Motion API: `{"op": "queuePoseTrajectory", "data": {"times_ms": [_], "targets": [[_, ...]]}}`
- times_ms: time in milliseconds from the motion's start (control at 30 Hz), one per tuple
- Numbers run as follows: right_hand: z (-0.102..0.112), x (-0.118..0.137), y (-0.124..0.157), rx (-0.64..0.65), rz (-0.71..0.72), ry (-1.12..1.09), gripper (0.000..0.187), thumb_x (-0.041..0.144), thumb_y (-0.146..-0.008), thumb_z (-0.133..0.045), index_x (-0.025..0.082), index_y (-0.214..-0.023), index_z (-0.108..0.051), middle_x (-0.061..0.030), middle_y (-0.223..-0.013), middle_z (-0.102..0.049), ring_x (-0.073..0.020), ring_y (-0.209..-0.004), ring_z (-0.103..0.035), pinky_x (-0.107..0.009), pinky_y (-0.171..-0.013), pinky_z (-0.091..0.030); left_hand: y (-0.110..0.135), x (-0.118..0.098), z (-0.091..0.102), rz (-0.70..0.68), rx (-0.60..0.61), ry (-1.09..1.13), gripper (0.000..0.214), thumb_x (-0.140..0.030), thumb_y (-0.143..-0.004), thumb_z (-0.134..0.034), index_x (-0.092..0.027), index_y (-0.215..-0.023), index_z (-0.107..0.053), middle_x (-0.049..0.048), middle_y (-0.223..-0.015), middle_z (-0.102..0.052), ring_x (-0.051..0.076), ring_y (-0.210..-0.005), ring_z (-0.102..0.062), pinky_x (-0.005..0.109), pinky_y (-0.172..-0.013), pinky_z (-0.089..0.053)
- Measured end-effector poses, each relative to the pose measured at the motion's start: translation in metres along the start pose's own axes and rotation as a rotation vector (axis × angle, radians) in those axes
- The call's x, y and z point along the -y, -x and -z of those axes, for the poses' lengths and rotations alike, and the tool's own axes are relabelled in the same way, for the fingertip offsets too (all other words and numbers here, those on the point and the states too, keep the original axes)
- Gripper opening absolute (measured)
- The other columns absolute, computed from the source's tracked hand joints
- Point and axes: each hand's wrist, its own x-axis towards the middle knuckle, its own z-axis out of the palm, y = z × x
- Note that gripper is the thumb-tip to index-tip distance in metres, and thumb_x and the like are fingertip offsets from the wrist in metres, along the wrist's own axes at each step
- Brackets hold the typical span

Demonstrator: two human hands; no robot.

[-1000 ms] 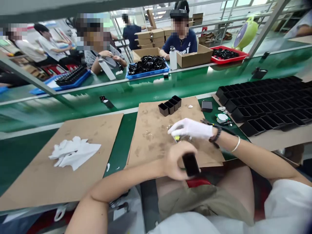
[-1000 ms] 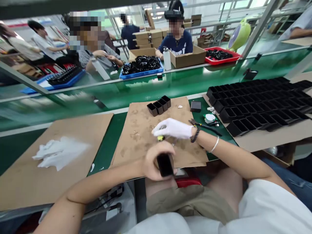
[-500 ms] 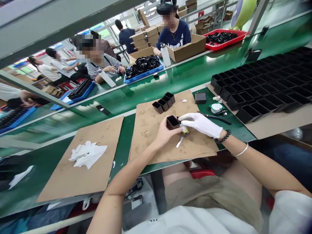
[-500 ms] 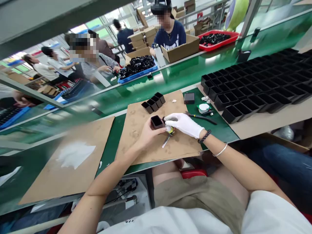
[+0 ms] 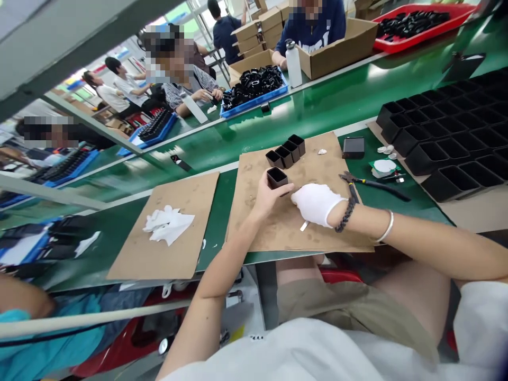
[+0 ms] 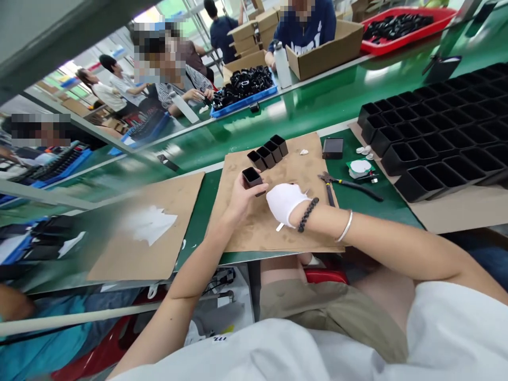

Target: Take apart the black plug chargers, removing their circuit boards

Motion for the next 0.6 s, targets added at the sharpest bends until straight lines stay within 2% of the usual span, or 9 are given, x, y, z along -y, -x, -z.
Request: {"op": "queuePoseTrajectory", "data": {"times_ms": [67, 133, 200, 233, 333, 433, 533, 600], "targets": [[0.012, -0.013, -0.008, 0.063, 0.057, -0.041, 0.017, 0.006, -0.077, -0.068, 0.016, -0.086, -0.078, -0.0133, -0.086, -0.077, -0.0304, -0.091, -0.075, -0.039, -0.083, -0.057, 0.002, -0.001, 0.002, -0.077, 0.030, -0.005, 0.059, -0.039, -0.056, -0.094, -0.020, -0.100, -0.059, 0.0002, -0.091, -0.062, 0.019, -0.089, -0.062, 0.034, -0.084, -0.053], [0.022, -0.036, -0.009, 0.156, 0.162, -0.228, 0.013, 0.017, -0.077, -0.072, 0.020, -0.089, -0.077, -0.0045, -0.078, -0.076, -0.0217, -0.078, -0.073, -0.030, -0.074, -0.057, 0.005, -0.005, 0.003, -0.193, 0.063, -0.029, 0.061, -0.043, -0.060, -0.094, -0.021, -0.103, -0.058, 0.0022, -0.098, -0.063, 0.020, -0.093, -0.063, 0.035, -0.087, -0.052], [0.029, -0.063, -0.003, 0.216, 0.278, -0.707, 0.027, 0.031, -0.080, -0.073, 0.019, -0.103, -0.074, -0.0045, -0.086, -0.077, -0.0204, -0.079, -0.072, -0.030, -0.074, -0.057, 0.009, -0.012, 0.004, -0.314, 0.099, -0.070, 0.059, -0.045, -0.066, -0.091, -0.022, -0.108, -0.056, 0.0043, -0.105, -0.063, 0.020, -0.098, -0.063, 0.035, -0.090, -0.052], [0.031, -0.073, 0.003, 0.186, 0.306, -0.889, 0.032, 0.036, -0.079, -0.076, 0.019, -0.105, -0.073, -0.0054, -0.091, -0.077, -0.0212, -0.084, -0.073, -0.032, -0.077, -0.057, 0.011, -0.017, 0.004, -0.361, 0.130, -0.083, 0.060, -0.046, -0.069, -0.090, -0.023, -0.111, -0.055, 0.0050, -0.108, -0.063, 0.020, -0.100, -0.063, 0.035, -0.091, -0.052], [0.031, -0.086, 0.031, -0.106, 0.282, -1.178, 0.039, 0.038, -0.072, -0.087, 0.021, -0.105, -0.074, -0.0051, -0.099, -0.078, -0.0224, -0.094, -0.072, -0.035, -0.088, -0.058, 0.020, -0.033, 0.001, -0.426, 0.274, -0.082, 0.069, -0.047, -0.070, -0.090, -0.025, -0.120, -0.049, 0.0061, -0.112, -0.064, 0.021, -0.103, -0.064, 0.034, -0.090, -0.053], [0.026, -0.071, 0.066, -0.516, 0.285, -1.270, 0.043, 0.029, -0.068, -0.092, 0.024, -0.107, -0.076, -0.0023, -0.107, -0.077, -0.0198, -0.096, -0.072, -0.034, -0.090, -0.059, 0.032, -0.050, -0.007, -0.422, 0.407, -0.109, 0.070, -0.046, -0.069, -0.092, -0.025, -0.116, -0.045, 0.0064, -0.114, -0.065, 0.021, -0.104, -0.066, 0.034, -0.090, -0.053], [0.020, -0.046, 0.095, -0.868, 0.436, -1.167, 0.052, 0.015, -0.062, -0.094, 0.031, -0.109, -0.077, 0.0017, -0.114, -0.076, -0.0191, -0.104, -0.071, -0.032, -0.096, -0.060, 0.044, -0.067, -0.019, -0.448, 0.449, -0.193, 0.072, -0.049, -0.063, -0.094, -0.024, -0.113, -0.049, 0.0050, -0.111, -0.064, 0.022, -0.101, -0.066, 0.032, -0.085, -0.054], [0.017, -0.035, 0.107, -0.941, 0.526, -1.039, 0.057, 0.007, -0.062, -0.091, 0.034, -0.111, -0.077, 0.0037, -0.100, -0.077, -0.0179, -0.098, -0.072, -0.032, -0.094, -0.061, 0.050, -0.079, -0.027, -0.497, 0.455, -0.216, 0.073, -0.052, -0.061, -0.095, -0.023, -0.113, -0.053, 0.0043, -0.110, -0.063, 0.022, -0.099, -0.066, 0.032, -0.083, -0.054]]}}
